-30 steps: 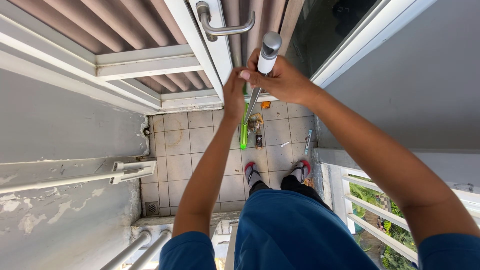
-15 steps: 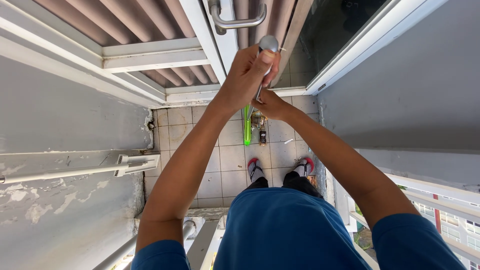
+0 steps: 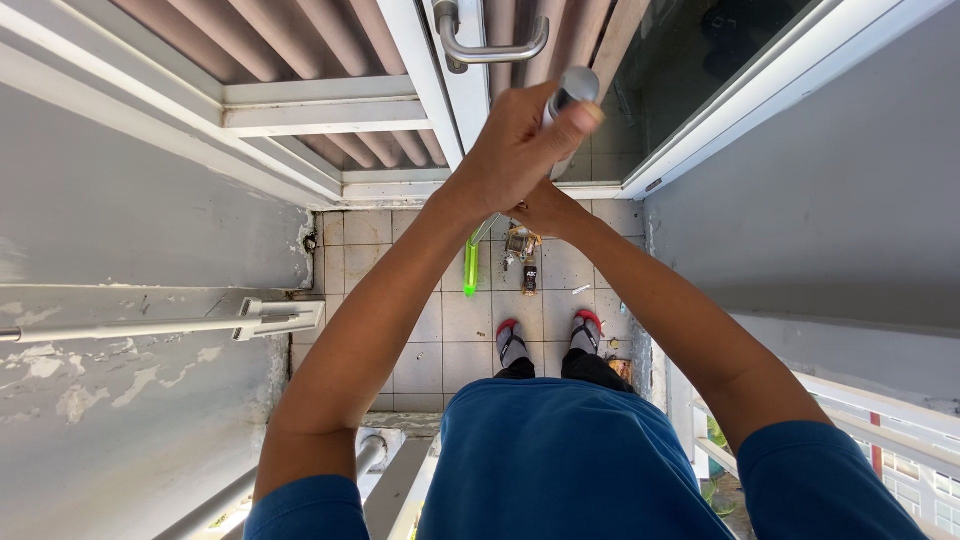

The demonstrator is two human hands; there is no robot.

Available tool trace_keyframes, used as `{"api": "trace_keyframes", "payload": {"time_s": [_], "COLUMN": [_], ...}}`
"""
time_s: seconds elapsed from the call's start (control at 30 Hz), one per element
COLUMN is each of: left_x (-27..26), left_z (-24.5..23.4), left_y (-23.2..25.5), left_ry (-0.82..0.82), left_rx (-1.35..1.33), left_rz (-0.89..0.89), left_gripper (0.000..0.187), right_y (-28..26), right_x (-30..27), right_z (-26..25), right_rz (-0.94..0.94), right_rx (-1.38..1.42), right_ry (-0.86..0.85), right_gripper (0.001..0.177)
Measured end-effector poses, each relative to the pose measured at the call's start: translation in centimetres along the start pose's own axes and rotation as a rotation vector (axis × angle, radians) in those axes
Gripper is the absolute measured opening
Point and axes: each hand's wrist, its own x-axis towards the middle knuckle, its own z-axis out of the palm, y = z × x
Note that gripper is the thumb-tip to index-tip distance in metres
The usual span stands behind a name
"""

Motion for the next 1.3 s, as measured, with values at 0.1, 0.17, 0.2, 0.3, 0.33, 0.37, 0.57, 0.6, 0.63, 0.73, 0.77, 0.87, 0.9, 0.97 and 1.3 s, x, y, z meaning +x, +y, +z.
{"api": "trace_keyframes", "payload": {"time_s": [0.1,0.17,0.2,0.3,0.33,0.37,0.57,0.6,0.63,0.73,0.77,0.87,0.9,0.97,1.3], "left_x": [0.0,0.4,0.4,1.0,1.1,1.1,1.9,1.9,2.1,2.7,2.8,3.2,3.3,3.6,4.6], "left_z": [1.0,1.5,1.7,2.1,2.4,2.7,4.2,4.5,4.7,5.2,5.5,6.0,6.2,6.4,8.2], "left_y": [0.8,-0.1,-0.6,-0.3,-0.5,-0.6,-0.7,-0.8,-0.8,-1.1,-1.2,-1.0,-0.8,-1.1,-1.6], "left_ry": [-0.021,-0.002,0.014,0.081,0.083,0.101,0.115,0.109,0.112,0.113,0.114,0.117,0.116,0.111,0.148], "left_rx": [0.165,0.157,0.148,0.22,0.223,0.2,0.199,0.19,0.192,0.19,0.183,0.164,0.152,0.155,0.152], "left_rz": [-0.078,-0.095,-0.116,-0.143,-0.143,-0.146,-0.172,-0.192,-0.193,-0.203,-0.193,-0.195,-0.211,-0.185,-0.132], "left_gripper": [0.053,0.046,0.041,0.046,0.046,0.046,0.048,0.049,0.049,0.046,0.045,0.046,0.047,0.047,0.048], "right_y": [0.9,2.1,2.7,3.1,2.5,1.9,4.1,5.0,4.8,4.7,4.8,4.9,4.9,6.1,5.8], "right_x": [0.2,0.4,0.4,-0.1,-0.4,-0.7,-1.3,-1.3,-1.5,-2.0,-2.2,-2.6,-2.8,-2.5,-4.1], "right_z": [0.1,-0.2,0.0,-0.5,-1.0,-1.4,-2.3,-2.2,-2.5,-3.3,-3.5,-4.3,-4.4,-4.7,-7.0], "right_rz": [-0.062,-0.062,-0.06,0.002,-0.001,0.043,0.044,-0.015,-0.018,-0.068,-0.058,-0.045,-0.04,-0.051,-0.017], "right_rx": [0.047,0.051,0.059,-0.035,-0.035,-0.041,-0.049,-0.068,-0.068,-0.085,-0.078,-0.071,-0.068,-0.092,-0.155], "right_ry": [0.028,0.022,0.015,-0.032,-0.033,-0.055,-0.088,-0.072,-0.074,-0.05,-0.053,-0.06,-0.065,-0.06,-0.091], "right_gripper": [0.038,0.038,0.039,0.036,0.036,0.035,0.037,0.038,0.038,0.04,0.04,0.039,0.038,0.036,0.027]}}
